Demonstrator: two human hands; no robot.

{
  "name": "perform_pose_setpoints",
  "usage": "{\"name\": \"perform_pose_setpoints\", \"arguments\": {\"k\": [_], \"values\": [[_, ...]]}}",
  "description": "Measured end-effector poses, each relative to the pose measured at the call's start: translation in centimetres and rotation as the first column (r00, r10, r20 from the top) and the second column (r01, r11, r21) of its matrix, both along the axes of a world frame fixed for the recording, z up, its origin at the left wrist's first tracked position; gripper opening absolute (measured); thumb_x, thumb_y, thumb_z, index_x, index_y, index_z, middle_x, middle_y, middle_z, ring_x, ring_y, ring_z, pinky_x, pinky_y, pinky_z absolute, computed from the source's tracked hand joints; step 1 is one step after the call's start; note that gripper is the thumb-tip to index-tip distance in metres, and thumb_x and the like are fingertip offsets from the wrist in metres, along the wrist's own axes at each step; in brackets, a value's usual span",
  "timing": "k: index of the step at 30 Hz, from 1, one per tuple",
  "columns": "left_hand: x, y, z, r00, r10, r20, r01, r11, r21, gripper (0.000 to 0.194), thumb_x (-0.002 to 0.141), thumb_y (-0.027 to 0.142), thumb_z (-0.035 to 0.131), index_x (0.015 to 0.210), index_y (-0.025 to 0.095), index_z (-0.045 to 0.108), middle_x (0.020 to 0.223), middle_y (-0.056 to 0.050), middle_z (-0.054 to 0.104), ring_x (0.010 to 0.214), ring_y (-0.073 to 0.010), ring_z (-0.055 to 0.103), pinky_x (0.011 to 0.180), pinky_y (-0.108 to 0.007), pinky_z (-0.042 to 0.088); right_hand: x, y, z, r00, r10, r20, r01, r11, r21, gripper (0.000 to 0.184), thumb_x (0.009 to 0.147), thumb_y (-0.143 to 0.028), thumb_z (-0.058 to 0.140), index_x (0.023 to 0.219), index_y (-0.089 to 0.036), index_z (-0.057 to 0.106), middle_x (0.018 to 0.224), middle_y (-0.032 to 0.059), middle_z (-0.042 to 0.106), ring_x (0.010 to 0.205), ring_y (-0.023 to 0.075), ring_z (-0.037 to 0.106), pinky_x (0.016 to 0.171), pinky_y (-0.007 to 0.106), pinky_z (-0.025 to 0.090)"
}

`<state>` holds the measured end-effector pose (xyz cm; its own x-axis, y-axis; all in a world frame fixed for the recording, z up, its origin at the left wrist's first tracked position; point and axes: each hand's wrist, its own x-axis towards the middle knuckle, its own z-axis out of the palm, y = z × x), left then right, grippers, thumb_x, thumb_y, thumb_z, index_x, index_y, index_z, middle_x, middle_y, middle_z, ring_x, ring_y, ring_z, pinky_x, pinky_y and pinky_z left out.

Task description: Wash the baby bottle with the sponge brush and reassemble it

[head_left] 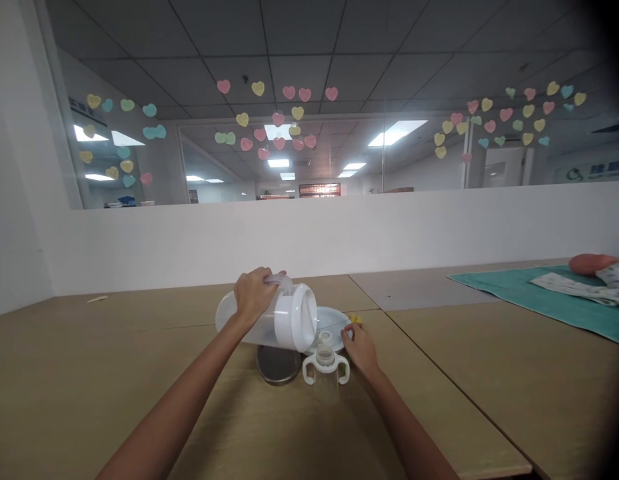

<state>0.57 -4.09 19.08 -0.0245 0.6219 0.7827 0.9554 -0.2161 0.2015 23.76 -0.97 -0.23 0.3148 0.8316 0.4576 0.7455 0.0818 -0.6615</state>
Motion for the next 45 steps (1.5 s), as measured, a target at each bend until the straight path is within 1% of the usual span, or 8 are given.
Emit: {"name": "perform_pose_setpoints", "arguments": {"k": [9, 17, 23, 26, 29, 31, 37, 45], "values": [[-0.3, 0.7, -0.9, 0.996, -0.004, -0.089, 0.015, 0.992, 0.124, 0.046, 0.084, 0.052, 0.046, 0.053, 0.019, 0.054, 0.065, -0.002, 0.063, 0.06, -0.0152, 0.051, 0.056, -0.026, 0.02, -0.1, -0.2, 0.2, 1.0, -0.013, -0.008, 0.013, 1.0, -0.009, 0.021, 0.083, -0.029, 0.048, 0.091, -0.017, 0.063, 0.101, 0.0084, 0.06, 0.087, 0.0193, 0.059, 0.077, 0.027, 0.04], [-0.9, -0.5, -0.2, 0.973, -0.123, 0.196, 0.119, 0.992, 0.032, 0.044, 0.077, 0.052, 0.052, 0.049, 0.019, 0.044, 0.051, 0.004, 0.046, 0.052, -0.0105, 0.038, 0.051, -0.023, 0.019, -0.1, -0.2, 0.1, 1.0, -0.005, -0.002, 0.005, 1.0, -0.018, 0.021, 0.083, -0.028, 0.046, 0.091, -0.017, 0.062, 0.102, 0.0087, 0.059, 0.086, 0.0193, 0.059, 0.078, 0.028, 0.039], [0.5, -1.4, -0.3, 0.965, -0.216, 0.147, 0.204, 0.975, 0.093, 0.037, 0.076, 0.043, 0.052, 0.049, 0.018, 0.045, 0.055, 0.004, 0.05, 0.055, -0.0099, 0.039, 0.053, -0.023, 0.022, 0.1, -0.1, -0.3, 1.0, -0.006, 0.009, 0.006, 1.0, -0.023, 0.022, 0.083, -0.031, 0.045, 0.091, -0.018, 0.062, 0.097, 0.0085, 0.059, 0.082, 0.0188, 0.058, 0.076, 0.027, 0.041], [-0.9, -0.4, -0.6, 0.952, -0.179, 0.247, 0.166, 0.984, 0.071, 0.036, 0.074, 0.046, 0.053, 0.051, 0.018, 0.051, 0.055, 0.004, 0.051, 0.056, -0.0102, 0.043, 0.053, -0.022, 0.024, 0.2, 0.1, -0.6, 1.0, -0.004, 0.01, 0.004, 1.0, 0.004, 0.025, 0.082, -0.031, 0.045, 0.091, -0.017, 0.062, 0.095, 0.009, 0.06, 0.083, 0.0198, 0.059, 0.077, 0.028, 0.041], [-4.5, 1.5, -1.6, 0.873, -0.11, 0.476, 0.127, 0.992, -0.005, 0.036, 0.073, 0.051, 0.051, 0.063, 0.018, 0.062, 0.058, 0.003, 0.055, 0.06, -0.0126, 0.05, 0.054, -0.021, 0.03, 0.3, 0.4, -0.9, 1.0, 0.002, -0.016, -0.002, 1.0, 0.009, 0.028, 0.081, -0.033, 0.045, 0.094, -0.016, 0.062, 0.093, 0.0095, 0.061, 0.083, 0.0211, 0.059, 0.075, 0.028, 0.042], [-7.3, 2.7, -2.8, 0.746, 0.034, 0.665, 0.011, 0.998, -0.064, 0.033, 0.07, 0.05, 0.054, 0.074, 0.02, 0.066, 0.066, 0.002, 0.062, 0.066, -0.0161, 0.057, 0.057, -0.023, 0.036, 0.3, 0.5, -1.1, 1.0, 0.006, -0.029, -0.005, 1.0, 0.013, 0.029, 0.081, -0.034, 0.045, 0.095, -0.015, 0.062, 0.093, 0.0097, 0.061, 0.082, 0.0215, 0.059, 0.073, 0.028, 0.042], [-12.5, 4.2, -6.3, 0.538, 0.3, 0.788, -0.252, 0.949, -0.19, 0.048, 0.068, 0.055, 0.051, 0.088, 0.015, 0.067, 0.084, -0.016, 0.068, 0.082, -0.0338, 0.063, 0.067, -0.04, 0.046, 0.1, 0.6, -1.1, 0.997, -0.009, -0.071, 0.011, 0.999, 0.033, 0.028, 0.078, -0.033, 0.045, 0.093, -0.016, 0.062, 0.097, 0.0094, 0.062, 0.079, 0.0204, 0.059, 0.074, 0.029, 0.042], [-14.6, 5.4, -8.9, 0.388, 0.303, 0.87, -0.267, 0.941, -0.209, 0.048, 0.069, 0.051, 0.051, 0.095, 0.013, 0.064, 0.093, -0.018, 0.068, 0.087, -0.0347, 0.064, 0.068, -0.042, 0.05, 0.7, 1.3, -1.6, 0.956, 0.089, -0.279, -0.066, 0.993, 0.094, 0.041, 0.077, -0.041, 0.039, 0.101, -0.015, 0.06, 0.091, 0.0088, 0.063, 0.08, 0.0219, 0.059, 0.074, 0.031, 0.044]]}}
